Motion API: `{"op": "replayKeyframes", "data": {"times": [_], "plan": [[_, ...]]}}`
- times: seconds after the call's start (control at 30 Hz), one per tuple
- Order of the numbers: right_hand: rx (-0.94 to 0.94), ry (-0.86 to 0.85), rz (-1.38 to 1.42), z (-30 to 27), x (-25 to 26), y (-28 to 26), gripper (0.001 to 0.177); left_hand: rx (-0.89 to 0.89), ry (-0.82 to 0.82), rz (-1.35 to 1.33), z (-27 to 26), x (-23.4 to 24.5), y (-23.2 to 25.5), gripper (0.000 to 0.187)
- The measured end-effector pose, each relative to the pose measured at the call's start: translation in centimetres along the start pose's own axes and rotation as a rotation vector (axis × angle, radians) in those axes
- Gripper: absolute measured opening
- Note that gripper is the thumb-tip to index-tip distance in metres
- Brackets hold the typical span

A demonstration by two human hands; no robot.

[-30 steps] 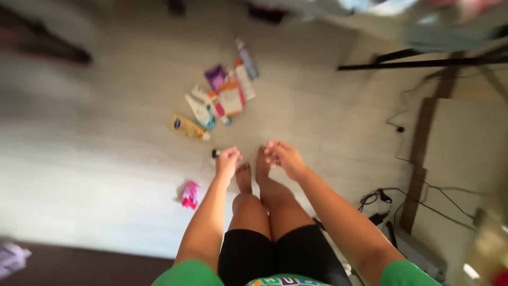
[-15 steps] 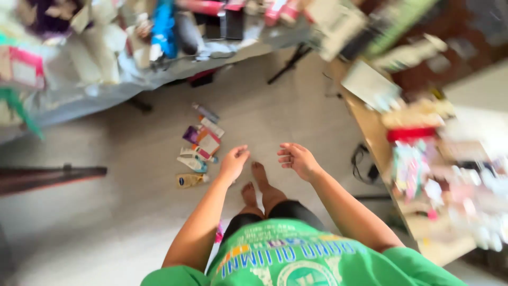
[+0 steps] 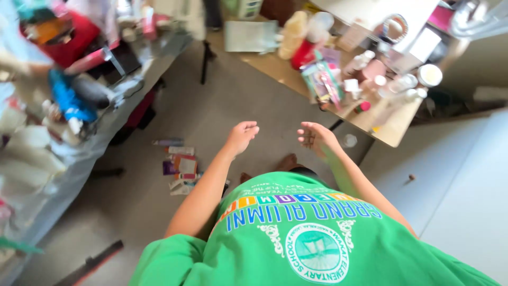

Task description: Organizes and sorts various skincare and cosmetic products from a desk into a wooden cabinet.

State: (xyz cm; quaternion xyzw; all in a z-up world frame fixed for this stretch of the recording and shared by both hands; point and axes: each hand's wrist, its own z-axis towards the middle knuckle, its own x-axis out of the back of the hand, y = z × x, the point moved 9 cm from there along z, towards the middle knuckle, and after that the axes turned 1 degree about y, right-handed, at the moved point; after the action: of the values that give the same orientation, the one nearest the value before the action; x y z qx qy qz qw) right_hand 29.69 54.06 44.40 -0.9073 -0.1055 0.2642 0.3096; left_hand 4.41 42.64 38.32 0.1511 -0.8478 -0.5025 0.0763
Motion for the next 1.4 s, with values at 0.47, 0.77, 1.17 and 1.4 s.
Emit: {"op": "replayKeyframes", "data": {"times": [0.47,0.77,1.17,1.4], "plan": [[0.194,-0.017,-0.308,-0.7,7.2,-11.0,0.036,-0.347,0.346,0.327,15.5,-6.0,14.3,0.014],[0.295,-0.026,-0.324,0.4,6.7,-14.2,0.038,-0.585,0.24,0.295,21.3,-4.1,21.6,0.059],[0.447,0.266,-0.737,6.8,-1.7,-22.5,0.063,-0.479,-0.156,0.474,21.2,-5.4,26.6,0.058],[0.817,0.43,-1.129,11.9,-7.3,-26.0,0.072,-0.443,-0.327,0.702,20.8,-4.5,27.8,0.071]]}}
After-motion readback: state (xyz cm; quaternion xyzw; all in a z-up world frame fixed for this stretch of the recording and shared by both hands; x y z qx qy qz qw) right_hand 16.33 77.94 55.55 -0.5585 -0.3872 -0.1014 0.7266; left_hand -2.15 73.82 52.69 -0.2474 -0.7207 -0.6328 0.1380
